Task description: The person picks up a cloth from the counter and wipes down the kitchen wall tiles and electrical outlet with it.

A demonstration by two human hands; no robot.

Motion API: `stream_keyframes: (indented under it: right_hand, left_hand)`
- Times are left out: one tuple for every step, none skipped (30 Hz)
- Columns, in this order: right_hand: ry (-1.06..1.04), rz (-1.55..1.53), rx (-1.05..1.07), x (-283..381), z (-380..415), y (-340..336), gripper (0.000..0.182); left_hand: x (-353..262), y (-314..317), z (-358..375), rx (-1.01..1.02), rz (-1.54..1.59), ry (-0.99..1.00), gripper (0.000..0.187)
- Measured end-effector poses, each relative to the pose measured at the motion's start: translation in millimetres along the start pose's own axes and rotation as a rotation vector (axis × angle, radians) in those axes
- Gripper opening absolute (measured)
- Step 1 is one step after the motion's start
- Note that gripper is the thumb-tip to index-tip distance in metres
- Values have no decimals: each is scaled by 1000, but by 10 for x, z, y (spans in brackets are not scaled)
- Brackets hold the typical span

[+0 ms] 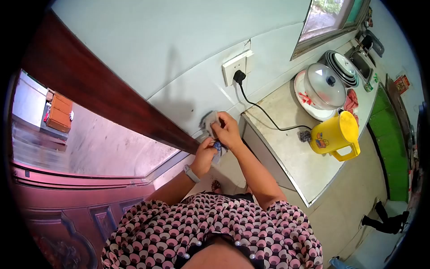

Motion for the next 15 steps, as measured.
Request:
stream_keyframes:
  right_hand:
    - [-3,7,0,245,9,-37,17]
    - [-12,-46,76,572,28,-13,16]
    - [-22,-99,150,883,33,20,15]
    - [-69,-190,154,1190,-2,-8,15]
    - [-115,-280,159,1448,-63,-43,15]
    - [-180,-316,132,1622,-154,-110,18]
    - [-213,-321,104,1788,-243,-172,19]
    - [-187,-435,28,1902,-330,-240,24]
    - [-158,-548,-48,1948,-421,-292,30]
    - [-223,-722,-65,1941,-558,-318,35]
    - [-289,-896,-82,1890,-658,-338,41]
    - [-237,-827,-155,1834,-694,-339,50]
    - [-243,-825,-152,1819,-714,-271,50]
    - [-232,-701,-298,1773,-678,-252,51]
    - [-215,-577,-445,1741,-635,-237,51]
  left_hand:
    - [-56,77,67,5,5,3,44]
    - [-205,132,143,-11,5,122,42]
    - [-401,195,227,-27,3,242,40]
    - [-692,361,344,-8,-111,331,52]
    - [-845,446,413,-5,-109,336,52]
    - [-1096,507,497,-21,-184,505,55]
    - [-1320,568,597,-38,-261,676,58]
    - [-1419,605,614,-38,-258,681,58]
    - [-1569,617,662,-51,-187,777,59]
    - [-1703,628,726,-65,-116,873,61]
    - [-1783,664,757,-64,-114,877,61]
    - [-1887,646,806,-137,-97,918,59]
    - [-1967,613,830,-210,-79,958,58]
    - [-2031,602,881,-232,-126,1019,56]
    - [-2047,572,876,-230,-128,1020,56]
Point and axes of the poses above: each hand's wrist, its own z-axis away from the middle knuckle, its own y-axis out of the palm, x = y × z, the point moved 8 cm from there along -z, towards the middle knuckle, and after that the axes turned 5 degrees about y, right-handed, at the moved point
